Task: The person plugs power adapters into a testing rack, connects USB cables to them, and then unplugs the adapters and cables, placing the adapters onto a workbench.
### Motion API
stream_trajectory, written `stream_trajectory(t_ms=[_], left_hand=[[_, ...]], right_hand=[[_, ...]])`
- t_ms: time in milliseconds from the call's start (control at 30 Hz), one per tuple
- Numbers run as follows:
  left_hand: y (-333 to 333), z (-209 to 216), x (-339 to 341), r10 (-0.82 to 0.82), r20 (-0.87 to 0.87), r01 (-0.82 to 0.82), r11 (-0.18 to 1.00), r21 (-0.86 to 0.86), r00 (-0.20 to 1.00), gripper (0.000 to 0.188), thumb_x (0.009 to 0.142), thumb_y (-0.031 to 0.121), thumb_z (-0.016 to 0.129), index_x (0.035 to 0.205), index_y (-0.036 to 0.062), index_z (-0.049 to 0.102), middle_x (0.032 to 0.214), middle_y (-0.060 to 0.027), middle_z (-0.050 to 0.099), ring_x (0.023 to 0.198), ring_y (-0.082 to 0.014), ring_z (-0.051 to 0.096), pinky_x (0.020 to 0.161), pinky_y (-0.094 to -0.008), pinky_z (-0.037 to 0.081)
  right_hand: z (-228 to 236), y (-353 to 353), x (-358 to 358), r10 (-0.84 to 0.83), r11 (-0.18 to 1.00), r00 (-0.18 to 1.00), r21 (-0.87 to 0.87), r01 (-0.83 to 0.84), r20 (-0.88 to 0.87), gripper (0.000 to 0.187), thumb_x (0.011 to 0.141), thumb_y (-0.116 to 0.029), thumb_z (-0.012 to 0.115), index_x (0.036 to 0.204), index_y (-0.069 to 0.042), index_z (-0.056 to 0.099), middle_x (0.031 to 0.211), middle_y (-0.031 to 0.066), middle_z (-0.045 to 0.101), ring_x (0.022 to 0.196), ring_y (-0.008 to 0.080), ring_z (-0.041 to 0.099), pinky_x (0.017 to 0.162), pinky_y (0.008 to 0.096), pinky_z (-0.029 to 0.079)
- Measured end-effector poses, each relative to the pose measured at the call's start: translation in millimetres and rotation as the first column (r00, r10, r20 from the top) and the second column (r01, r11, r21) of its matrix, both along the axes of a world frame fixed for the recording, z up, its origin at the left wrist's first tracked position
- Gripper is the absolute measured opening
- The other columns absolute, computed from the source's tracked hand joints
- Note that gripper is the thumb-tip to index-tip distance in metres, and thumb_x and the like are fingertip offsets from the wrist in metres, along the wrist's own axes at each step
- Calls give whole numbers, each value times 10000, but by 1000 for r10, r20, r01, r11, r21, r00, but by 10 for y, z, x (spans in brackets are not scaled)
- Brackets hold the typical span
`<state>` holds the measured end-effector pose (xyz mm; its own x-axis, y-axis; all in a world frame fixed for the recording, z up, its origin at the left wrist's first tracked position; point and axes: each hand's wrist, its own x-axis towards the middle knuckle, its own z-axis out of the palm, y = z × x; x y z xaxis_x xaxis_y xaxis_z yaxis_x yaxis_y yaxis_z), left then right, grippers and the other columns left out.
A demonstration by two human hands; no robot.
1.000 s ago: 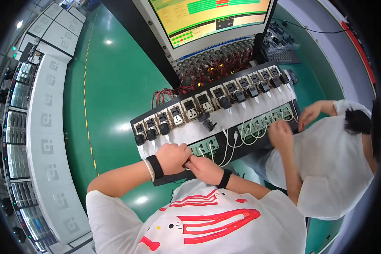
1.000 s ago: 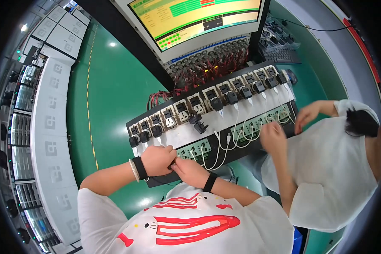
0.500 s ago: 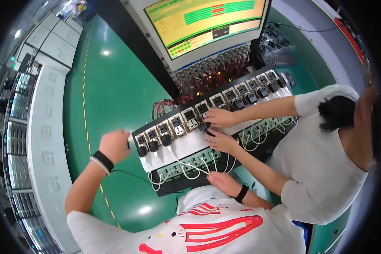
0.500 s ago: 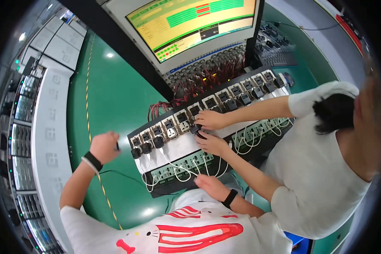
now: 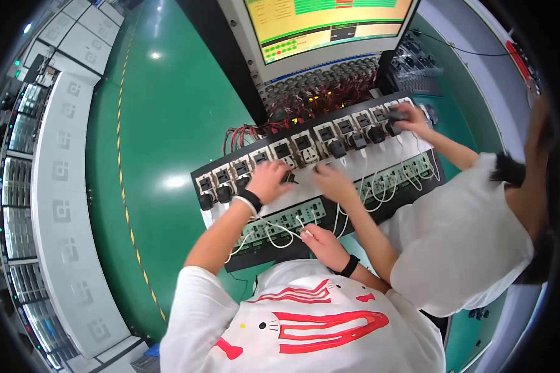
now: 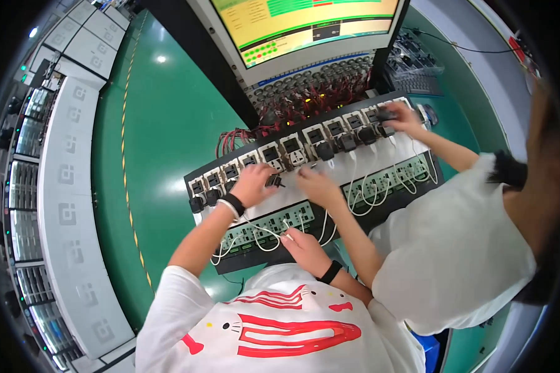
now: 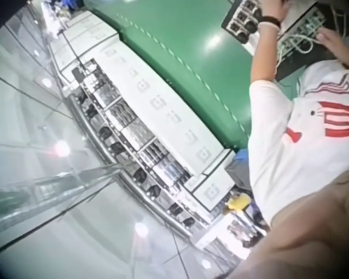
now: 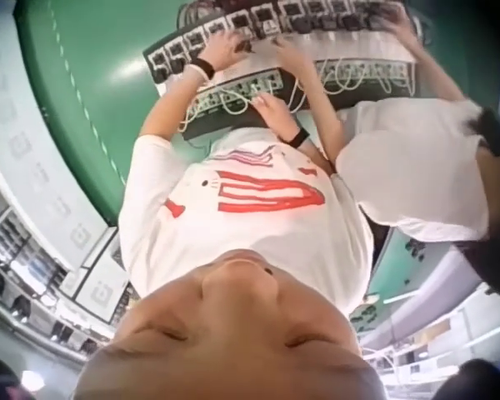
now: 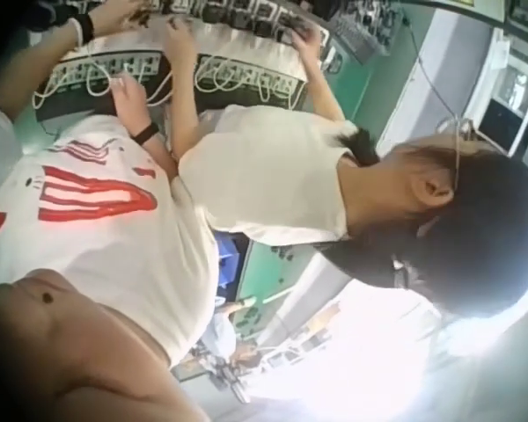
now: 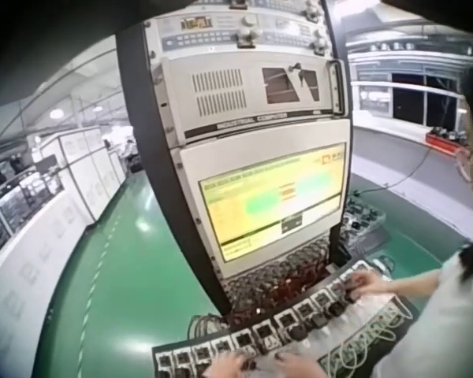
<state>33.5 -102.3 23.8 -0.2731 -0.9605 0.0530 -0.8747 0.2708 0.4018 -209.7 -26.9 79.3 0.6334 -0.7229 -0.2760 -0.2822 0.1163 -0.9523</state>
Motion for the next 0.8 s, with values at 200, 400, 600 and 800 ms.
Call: stream_trajectory(t_ms=[200,400,600,800], left_hand=[[290,243,1115,59,307,-168,925,342,950,421,678,-3,553,1067,153,584,1077,-96,562,1018,-334,539,845,-419,447],[569,162,1242,-126,247,-27,842,538,961,415,694,-11,560,1082,135,570,1250,-94,466,1001,-339,575,846,-423,478],[667,783,1021,-220,283,167,965,202,933,150,693,111,591,831,63,560,867,-106,566,756,-329,591,649,-440,492],[1023,1345,-132,-375,188,312,904,293,908,224,636,163,649,816,65,559,796,-102,570,731,-289,610,618,-409,486]], right_hand=[[-174,13,-98,-81,997,994,-17,80,-78,229,906,-218,526,1004,-11,540,682,152,546,619,294,543,579,355,415],[-179,-36,-109,93,963,933,-208,-174,-348,553,850,-261,586,1238,94,413,918,214,586,840,328,562,753,399,454],[385,-117,-16,49,835,931,-496,-237,-361,550,846,-263,587,1259,62,422,1191,231,502,1069,373,474,918,427,400],[207,-42,422,335,902,931,-237,-361,-141,364,904,-249,528,1144,25,513,964,216,593,900,375,563,794,428,443]])
